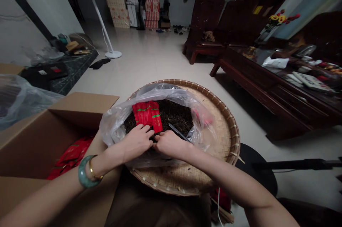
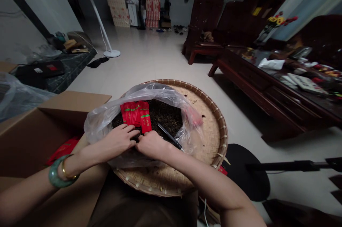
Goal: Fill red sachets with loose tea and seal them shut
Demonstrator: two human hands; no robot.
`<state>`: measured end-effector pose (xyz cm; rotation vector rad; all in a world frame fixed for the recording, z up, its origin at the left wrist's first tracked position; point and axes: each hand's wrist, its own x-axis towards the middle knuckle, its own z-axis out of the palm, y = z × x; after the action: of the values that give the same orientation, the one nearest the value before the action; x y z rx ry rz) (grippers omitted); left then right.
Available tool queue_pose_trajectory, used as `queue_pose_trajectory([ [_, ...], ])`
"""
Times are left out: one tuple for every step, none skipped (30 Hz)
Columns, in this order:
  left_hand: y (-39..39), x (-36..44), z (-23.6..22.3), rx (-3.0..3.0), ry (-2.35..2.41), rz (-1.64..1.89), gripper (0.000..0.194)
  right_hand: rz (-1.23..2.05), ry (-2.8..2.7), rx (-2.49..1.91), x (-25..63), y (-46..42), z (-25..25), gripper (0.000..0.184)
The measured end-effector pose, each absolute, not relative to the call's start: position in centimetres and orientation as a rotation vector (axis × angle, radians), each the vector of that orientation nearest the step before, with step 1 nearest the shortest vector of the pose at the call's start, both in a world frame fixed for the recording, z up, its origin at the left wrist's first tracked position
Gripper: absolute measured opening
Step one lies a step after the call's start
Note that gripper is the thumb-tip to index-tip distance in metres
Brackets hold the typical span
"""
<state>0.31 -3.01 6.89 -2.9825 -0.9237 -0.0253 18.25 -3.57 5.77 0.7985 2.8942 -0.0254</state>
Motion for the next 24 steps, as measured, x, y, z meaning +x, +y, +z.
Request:
queue_pose_trajectory([
  [-3.2, 0.2, 6.6, -2.981, -0.904, -0.012, 0.011, -0.042, 2.863, 0.856, 18.2, -3.7, 5.9, 0.017],
  [-3.4, 0.0, 6.2, -2.978, -0.882, 0.011, 0.013, -0.059, 2.828, 0.912, 18.1, -4.0, 5.9, 0.018],
  [-3.6, -0.2, 5.9, -2.975, -0.863, 0.038, 0.014, -0.077, 2.794, 0.96, 18.1, -4.2, 6.0, 0.018],
  [-3.8, -0.6, 5.5, -2.966, -0.871, 0.046, 0.014, -0.096, 2.766, 0.994, 18.2, -4.5, 6.0, 0.018],
  [-4.0, -0.9, 5.2, -2.961, -0.881, 0.055, 0.012, -0.114, 2.747, 1.018, 18.2, -4.8, 6.0, 0.018],
  [-4.2, -1.2, 5.0, -2.96, -0.888, 0.06, 0.009, -0.126, 2.738, 1.033, 18.3, -5.0, 6.0, 0.018],
  [-4.4, -1.4, 4.9, -2.961, -0.894, 0.056, 0.007, -0.131, 2.741, 1.043, 18.4, -5.3, 6.0, 0.018],
  [-4.4, -1.6, 4.9, -2.966, -0.891, 0.046, 0.009, -0.129, 2.751, 1.053, 18.5, -5.5, 6.1, 0.018],
  [-4.5, -1.7, 5.0, -2.97, -0.887, 0.023, 0.01, -0.119, 2.767, 1.068, 18.5, -5.6, 6.1, 0.018],
  [-4.4, -1.8, 5.1, -2.972, -0.889, -0.015, 0.011, -0.103, 2.79, 1.089, 18.6, -5.6, 6.1, 0.018],
  [-4.3, -1.8, 5.3, -2.972, -0.9, -0.063, 0.01, -0.089, 2.812, 1.114, 18.6, -5.6, 6.2, 0.018],
  [-4.2, -1.8, 5.5, -2.976, -0.917, -0.117, 0.009, -0.087, 2.825, 1.142, 18.6, -5.5, 6.3, 0.02],
  [-4.1, -1.7, 5.7, -2.991, -0.935, -0.166, 0.009, -0.097, 2.824, 1.168, 18.6, -5.3, 6.4, 0.022],
  [-3.9, -1.7, 5.8, -3.021, -0.958, -0.206, 0.009, -0.116, 2.816, 1.188, 18.6, -5.1, 6.5, 0.025],
  [-3.7, -1.7, 5.8, -3.06, -0.989, -0.238, 0.009, -0.135, 2.806, 1.208, 18.7, -5.0, 6.6, 0.028],
  [-3.6, -1.6, 5.7, -3.105, -1.026, -0.262, 0.009, -0.15, 2.799, 1.235, 18.7, -4.8, 6.7, 0.029],
  [-3.5, -1.5, 5.5, -3.149, -1.072, -0.284, 0.01, -0.158, 2.797, 1.273, 18.8, -4.7, 6.8, 0.028],
  [-3.4, -1.4, 5.3, -3.184, -1.129, -0.311, 0.011, -0.162, 2.799, 1.323, 18.9, -4.6, 6.8, 0.028],
  [-3.3, -1.2, 5.1, -3.208, -1.189, -0.347, 0.012, -0.165, 2.802, 1.382, 19.0, -4.5, 6.8, 0.027],
  [-3.2, -1.1, 4.8, -3.223, -1.244, -0.391, 0.013, -0.178, 2.804, 1.435, 19.1, -4.5, 6.8, 0.026],
  [-3.1, -0.9, 4.5, -3.237, -1.289, -0.429, 0.013, -0.203, 2.809, 1.468, 19.2, -4.4, 6.6, 0.026],
  [-3.1, -0.8, 4.2, -3.25, -1.325, -0.46, 0.012, -0.237, 2.819, 1.474, 19.3, -4.3, 6.4, 0.025],
  [-3.0, -0.6, 4.0, -3.261, -1.356, -0.484, 0.011, -0.27, 2.831, 1.464, 19.3, -4.2, 6.1, 0.024],
  [-3.0, -0.5, 3.7, -3.27, -1.38, -0.504, 0.01, -0.3, 2.84, 1.441, 19.4, -4.1, 5.8, 0.024],
])
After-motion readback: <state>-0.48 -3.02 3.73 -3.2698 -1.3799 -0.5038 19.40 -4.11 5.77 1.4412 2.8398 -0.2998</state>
